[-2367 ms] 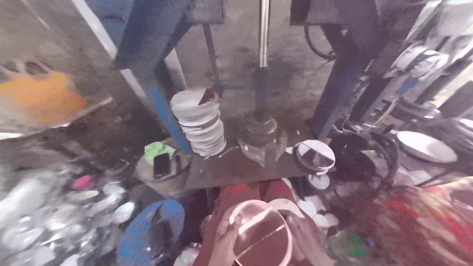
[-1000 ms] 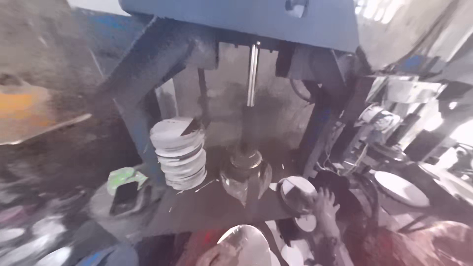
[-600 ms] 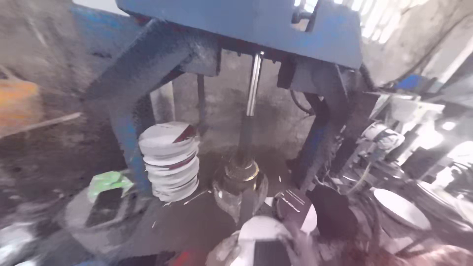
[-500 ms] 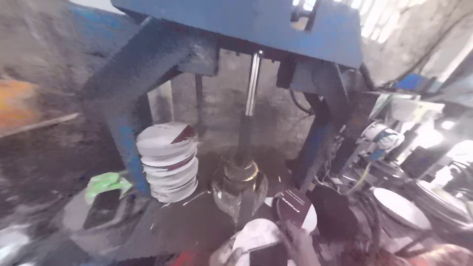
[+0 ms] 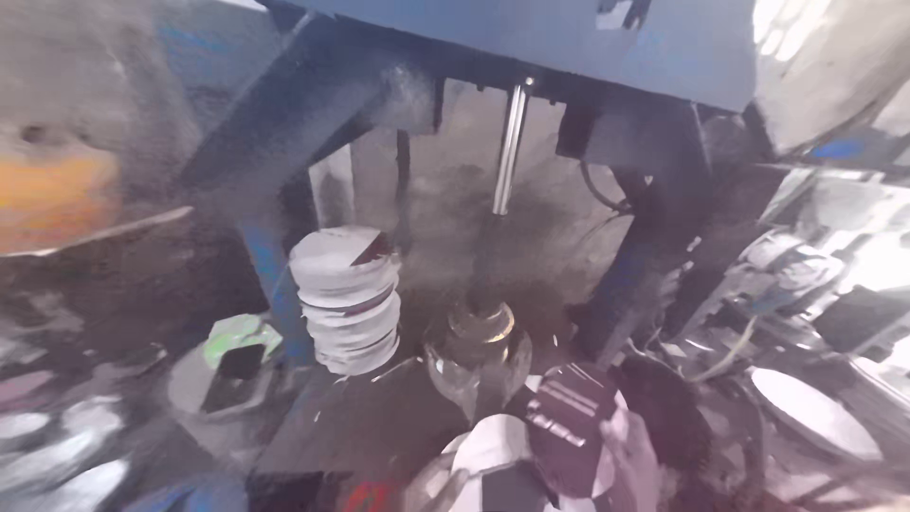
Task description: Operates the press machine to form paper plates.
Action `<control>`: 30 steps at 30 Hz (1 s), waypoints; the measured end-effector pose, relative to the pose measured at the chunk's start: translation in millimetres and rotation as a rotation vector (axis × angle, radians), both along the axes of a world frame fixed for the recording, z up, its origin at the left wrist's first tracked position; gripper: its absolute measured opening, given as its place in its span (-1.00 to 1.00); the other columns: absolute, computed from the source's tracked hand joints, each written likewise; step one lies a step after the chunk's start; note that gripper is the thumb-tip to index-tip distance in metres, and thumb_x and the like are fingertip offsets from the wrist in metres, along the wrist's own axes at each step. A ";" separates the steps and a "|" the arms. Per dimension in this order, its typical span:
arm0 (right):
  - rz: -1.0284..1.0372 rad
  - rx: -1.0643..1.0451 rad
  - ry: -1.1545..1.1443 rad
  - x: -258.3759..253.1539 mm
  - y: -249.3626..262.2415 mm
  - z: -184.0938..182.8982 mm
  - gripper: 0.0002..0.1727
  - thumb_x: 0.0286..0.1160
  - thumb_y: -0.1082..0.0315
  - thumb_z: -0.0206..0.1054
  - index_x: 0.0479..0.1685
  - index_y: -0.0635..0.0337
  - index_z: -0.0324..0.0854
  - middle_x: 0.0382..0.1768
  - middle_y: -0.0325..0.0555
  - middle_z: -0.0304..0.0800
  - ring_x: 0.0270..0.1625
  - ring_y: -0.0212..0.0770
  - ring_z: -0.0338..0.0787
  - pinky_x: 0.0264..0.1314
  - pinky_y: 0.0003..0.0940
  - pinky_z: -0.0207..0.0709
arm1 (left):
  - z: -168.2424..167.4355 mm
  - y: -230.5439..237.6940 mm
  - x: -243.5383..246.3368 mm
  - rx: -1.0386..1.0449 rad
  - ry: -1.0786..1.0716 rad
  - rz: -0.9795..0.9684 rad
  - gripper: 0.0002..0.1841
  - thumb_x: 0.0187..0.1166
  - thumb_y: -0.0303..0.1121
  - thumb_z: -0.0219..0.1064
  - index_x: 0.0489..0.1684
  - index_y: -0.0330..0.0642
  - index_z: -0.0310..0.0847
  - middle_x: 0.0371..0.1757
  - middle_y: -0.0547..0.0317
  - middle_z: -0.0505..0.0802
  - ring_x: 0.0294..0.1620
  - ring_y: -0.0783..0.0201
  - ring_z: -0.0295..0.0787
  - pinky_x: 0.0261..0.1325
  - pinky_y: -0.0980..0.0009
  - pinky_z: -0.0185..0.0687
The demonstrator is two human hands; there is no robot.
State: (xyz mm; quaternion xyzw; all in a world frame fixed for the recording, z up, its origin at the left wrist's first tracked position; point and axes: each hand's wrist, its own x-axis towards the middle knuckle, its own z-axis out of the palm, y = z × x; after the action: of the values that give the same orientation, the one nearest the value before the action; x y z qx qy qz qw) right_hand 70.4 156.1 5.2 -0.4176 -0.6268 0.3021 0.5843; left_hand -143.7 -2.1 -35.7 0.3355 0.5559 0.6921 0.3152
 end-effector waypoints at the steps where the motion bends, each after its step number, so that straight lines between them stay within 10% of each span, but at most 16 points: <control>1: 0.048 0.030 -0.060 -7.0 -12.5 -8.9 -0.55 0.40 0.34 0.40 0.12 0.58 0.56 -0.14 -0.02 0.77 -0.14 -0.50 0.74 -0.01 -0.51 0.64 | -0.4 0.1 2.1 0.004 -0.015 -0.025 -0.77 0.50 -0.58 0.33 0.06 -0.48 0.69 -0.10 0.16 0.90 -0.06 0.49 0.83 0.17 0.43 0.76; 3: 0.214 0.079 -0.177 -19.7 -33.0 -28.6 -0.47 0.36 0.32 0.43 0.17 0.67 0.58 0.04 0.23 0.80 0.07 -0.26 0.78 0.22 -0.32 0.62 | 5.8 -2.2 10.7 0.012 -0.002 -0.054 -0.75 0.48 -0.57 0.34 0.07 -0.45 0.70 -0.19 0.30 0.91 -0.15 0.58 0.82 0.08 0.49 0.75; 7: 0.335 -0.042 -0.010 -33.1 -55.9 -36.4 -0.52 0.34 0.47 0.44 0.21 0.60 0.48 -0.18 -0.13 0.84 -0.21 -0.57 0.79 -0.08 -0.53 0.71 | 14.6 -11.5 17.2 0.027 0.086 0.005 -0.68 0.46 -0.55 0.36 0.13 -0.56 0.68 -0.07 0.16 0.91 -0.05 0.64 0.80 0.18 0.57 0.69; 10: 0.188 0.001 0.221 -20.6 -45.0 -20.3 -0.52 0.43 0.50 0.35 0.32 0.49 0.39 0.03 -0.35 0.74 0.02 -0.72 0.72 0.11 -0.67 0.66 | 16.2 -13.8 0.0 0.039 0.025 0.157 -0.69 0.56 -0.57 0.22 0.19 -0.59 0.62 0.03 0.03 0.86 0.01 0.55 0.77 0.23 0.50 0.67; 14: 0.036 0.098 0.024 -22.2 -59.5 -0.5 -0.45 0.49 0.46 0.29 0.39 0.74 0.42 0.36 0.40 0.63 0.34 -0.42 0.66 0.42 -0.50 0.47 | 27.4 -17.1 3.3 0.121 -0.067 0.174 -0.65 0.63 -0.57 0.12 0.30 -0.60 0.55 0.14 0.04 0.85 0.10 0.55 0.76 0.29 0.50 0.66; 19: 0.431 0.085 0.122 -53.3 -84.1 -33.5 -0.50 0.59 0.43 0.17 0.41 0.64 0.46 0.47 0.15 0.63 0.51 -0.43 0.59 0.57 -0.51 0.46 | 38.5 -22.9 27.7 0.195 0.022 -0.025 -0.42 0.72 -0.53 0.05 0.72 -0.56 0.08 0.69 -0.23 0.43 0.58 0.42 0.48 0.63 0.48 0.37; 21: 0.566 -0.026 0.203 -52.7 -87.8 -27.2 -0.43 0.65 0.39 0.09 0.57 0.61 0.27 0.54 -0.02 0.57 0.49 -0.53 0.58 0.56 -0.52 0.47 | 40.6 -24.8 22.3 0.198 -0.031 -0.031 -0.50 0.68 -0.56 0.07 0.61 -0.54 0.29 0.60 -0.14 0.57 0.53 0.42 0.54 0.61 0.45 0.42; 25: 0.636 -0.078 0.159 -53.2 -90.2 -12.5 -0.51 0.64 0.30 0.21 0.44 0.47 0.49 0.23 -0.28 0.80 0.18 -0.63 0.74 0.33 -0.56 0.62 | 40.9 -29.7 17.3 0.238 -0.140 -0.062 -0.65 0.54 -0.62 0.20 0.30 -0.39 0.44 0.13 0.22 0.79 0.11 0.51 0.75 0.24 0.47 0.71; 30: 0.295 0.283 -0.300 -71.5 -109.2 -9.8 -0.48 0.41 0.40 0.41 0.29 0.64 0.59 0.17 0.34 0.82 0.20 -0.01 0.87 0.34 -0.13 0.65 | 43.0 -41.3 14.9 0.059 0.367 0.076 -0.45 0.60 -0.59 0.21 0.62 -0.55 0.32 0.41 -0.35 0.71 0.29 0.05 0.80 0.39 0.15 0.63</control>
State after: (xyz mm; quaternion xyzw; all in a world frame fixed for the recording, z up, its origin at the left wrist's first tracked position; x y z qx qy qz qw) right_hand -1.1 46.9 -4.5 -0.2760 -0.7968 0.2279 0.4869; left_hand -128.8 -43.4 7.3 0.4442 0.5956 0.6468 0.1720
